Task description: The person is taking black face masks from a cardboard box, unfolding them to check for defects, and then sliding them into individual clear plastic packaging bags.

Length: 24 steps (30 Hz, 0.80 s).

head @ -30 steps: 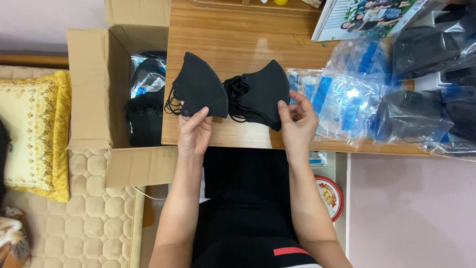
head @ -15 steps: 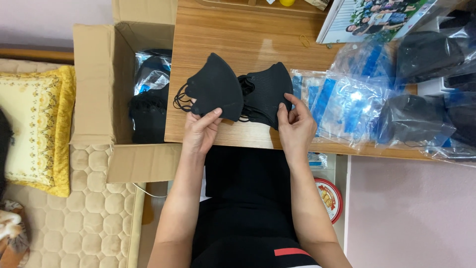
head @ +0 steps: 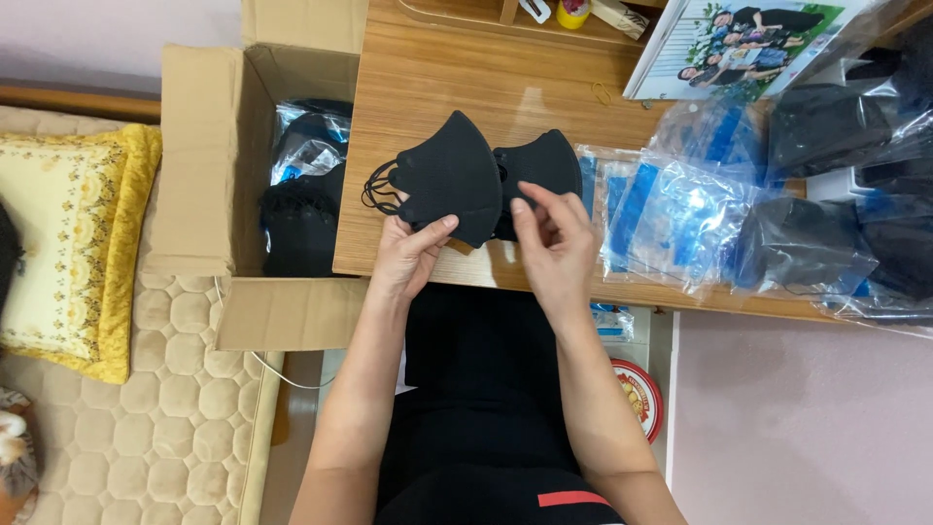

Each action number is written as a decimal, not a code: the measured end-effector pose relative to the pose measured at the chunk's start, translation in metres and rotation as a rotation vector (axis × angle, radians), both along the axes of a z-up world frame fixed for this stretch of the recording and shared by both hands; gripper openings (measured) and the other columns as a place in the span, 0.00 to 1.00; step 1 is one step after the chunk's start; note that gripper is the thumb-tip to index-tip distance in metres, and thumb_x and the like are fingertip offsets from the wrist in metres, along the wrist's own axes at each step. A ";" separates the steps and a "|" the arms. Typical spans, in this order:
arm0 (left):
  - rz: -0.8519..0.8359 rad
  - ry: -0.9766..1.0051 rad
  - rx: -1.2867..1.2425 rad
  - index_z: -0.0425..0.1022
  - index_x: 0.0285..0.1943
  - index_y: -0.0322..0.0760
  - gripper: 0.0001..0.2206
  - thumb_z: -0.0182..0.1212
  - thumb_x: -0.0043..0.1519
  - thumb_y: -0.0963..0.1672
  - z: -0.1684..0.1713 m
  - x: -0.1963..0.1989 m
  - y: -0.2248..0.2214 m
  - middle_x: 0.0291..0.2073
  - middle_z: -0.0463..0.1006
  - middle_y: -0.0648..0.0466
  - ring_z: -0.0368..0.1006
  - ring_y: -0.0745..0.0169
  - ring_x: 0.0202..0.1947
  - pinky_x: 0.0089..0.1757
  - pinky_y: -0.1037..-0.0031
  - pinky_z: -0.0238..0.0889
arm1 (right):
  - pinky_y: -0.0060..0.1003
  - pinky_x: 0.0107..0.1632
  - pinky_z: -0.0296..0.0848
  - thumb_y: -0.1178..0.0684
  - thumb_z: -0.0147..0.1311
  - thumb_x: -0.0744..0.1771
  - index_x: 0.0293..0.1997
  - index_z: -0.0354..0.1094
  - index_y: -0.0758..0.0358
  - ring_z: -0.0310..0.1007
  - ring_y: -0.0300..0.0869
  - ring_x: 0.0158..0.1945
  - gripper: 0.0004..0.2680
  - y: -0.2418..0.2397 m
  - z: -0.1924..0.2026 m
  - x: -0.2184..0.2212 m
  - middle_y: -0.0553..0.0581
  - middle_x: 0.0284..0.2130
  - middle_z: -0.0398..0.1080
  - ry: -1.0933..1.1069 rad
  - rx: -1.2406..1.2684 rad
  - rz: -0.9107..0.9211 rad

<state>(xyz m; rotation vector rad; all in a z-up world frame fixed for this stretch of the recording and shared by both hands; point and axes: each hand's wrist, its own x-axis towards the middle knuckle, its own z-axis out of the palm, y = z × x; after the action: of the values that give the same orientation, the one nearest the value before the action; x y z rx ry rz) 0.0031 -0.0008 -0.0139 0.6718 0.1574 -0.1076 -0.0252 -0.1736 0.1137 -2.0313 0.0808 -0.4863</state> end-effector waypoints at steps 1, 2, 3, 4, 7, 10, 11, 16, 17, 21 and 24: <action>-0.003 -0.001 0.002 0.78 0.56 0.32 0.21 0.67 0.54 0.30 0.001 -0.001 0.000 0.47 0.82 0.40 0.81 0.46 0.47 0.47 0.63 0.80 | 0.29 0.30 0.66 0.57 0.63 0.68 0.51 0.78 0.58 0.66 0.35 0.26 0.08 0.006 0.000 0.001 0.52 0.26 0.67 -0.007 0.016 0.034; 0.001 -0.001 0.000 0.78 0.56 0.32 0.21 0.67 0.54 0.30 -0.001 -0.001 -0.001 0.47 0.82 0.40 0.81 0.46 0.47 0.47 0.63 0.80 | 0.29 0.30 0.66 0.57 0.63 0.68 0.51 0.78 0.58 0.66 0.35 0.26 0.08 0.009 0.000 0.003 0.52 0.26 0.67 -0.007 0.014 0.038; 0.004 0.003 0.000 0.78 0.57 0.32 0.22 0.67 0.53 0.29 -0.003 -0.001 -0.002 0.47 0.83 0.41 0.81 0.47 0.46 0.47 0.64 0.80 | 0.29 0.29 0.67 0.57 0.65 0.67 0.52 0.77 0.59 0.66 0.36 0.26 0.09 0.013 -0.001 0.005 0.53 0.28 0.67 -0.021 0.007 0.044; 0.006 0.008 0.000 0.78 0.57 0.33 0.23 0.67 0.52 0.29 -0.006 -0.001 -0.002 0.47 0.83 0.42 0.82 0.48 0.46 0.46 0.65 0.80 | 0.30 0.28 0.67 0.57 0.66 0.66 0.52 0.77 0.61 0.66 0.36 0.25 0.10 0.017 -0.001 0.007 0.53 0.29 0.67 -0.036 0.001 0.049; 0.010 0.004 0.016 0.77 0.57 0.33 0.24 0.68 0.52 0.29 -0.019 0.001 -0.002 0.46 0.83 0.43 0.82 0.50 0.45 0.46 0.66 0.80 | 0.29 0.27 0.67 0.61 0.65 0.66 0.47 0.78 0.62 0.68 0.38 0.27 0.07 0.025 -0.002 0.007 0.52 0.30 0.67 -0.135 -0.065 0.006; 0.001 -0.003 0.025 0.77 0.58 0.33 0.25 0.68 0.51 0.29 -0.005 0.000 -0.003 0.47 0.83 0.43 0.81 0.49 0.47 0.46 0.66 0.80 | 0.31 0.26 0.71 0.62 0.64 0.66 0.43 0.78 0.62 0.73 0.43 0.28 0.05 0.030 0.002 0.005 0.52 0.29 0.70 -0.171 -0.063 0.008; 0.001 -0.002 0.024 0.77 0.58 0.33 0.25 0.68 0.51 0.29 0.004 -0.002 -0.004 0.47 0.83 0.43 0.81 0.49 0.47 0.46 0.66 0.80 | 0.31 0.26 0.71 0.62 0.64 0.66 0.43 0.78 0.62 0.73 0.43 0.28 0.05 0.030 0.001 0.005 0.52 0.29 0.70 -0.171 -0.064 0.009; 0.013 0.017 0.017 0.78 0.53 0.34 0.21 0.68 0.52 0.29 0.019 -0.004 -0.003 0.39 0.85 0.49 0.83 0.58 0.40 0.41 0.73 0.80 | 0.31 0.29 0.74 0.63 0.63 0.67 0.43 0.78 0.59 0.76 0.42 0.32 0.04 0.026 0.006 0.001 0.52 0.28 0.75 -0.258 -0.053 0.051; 0.014 0.017 0.017 0.78 0.53 0.34 0.21 0.68 0.52 0.29 0.021 -0.004 -0.003 0.39 0.85 0.49 0.83 0.58 0.40 0.41 0.73 0.80 | 0.31 0.29 0.74 0.63 0.63 0.67 0.43 0.78 0.59 0.76 0.42 0.32 0.04 0.026 0.012 0.001 0.52 0.28 0.75 -0.258 -0.053 0.052; 0.028 0.045 -0.003 0.80 0.49 0.34 0.19 0.66 0.52 0.28 0.003 -0.004 -0.002 0.36 0.84 0.50 0.83 0.60 0.36 0.39 0.74 0.80 | 0.29 0.28 0.70 0.70 0.61 0.65 0.39 0.78 0.65 0.72 0.40 0.29 0.06 0.027 0.035 -0.005 0.56 0.27 0.77 -0.413 0.036 0.163; 0.040 0.042 -0.032 0.79 0.46 0.35 0.20 0.68 0.48 0.28 -0.025 0.000 0.000 0.33 0.84 0.52 0.83 0.61 0.34 0.37 0.76 0.79 | 0.29 0.27 0.71 0.70 0.61 0.65 0.41 0.75 0.65 0.71 0.37 0.27 0.07 0.012 0.026 -0.011 0.59 0.30 0.78 -0.424 0.235 0.171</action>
<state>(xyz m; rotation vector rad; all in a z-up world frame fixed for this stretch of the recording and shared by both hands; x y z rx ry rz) 0.0034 -0.0006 -0.0387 0.6343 0.2091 -0.0855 -0.0364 -0.1618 0.1393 -1.6532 -0.2785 -0.7508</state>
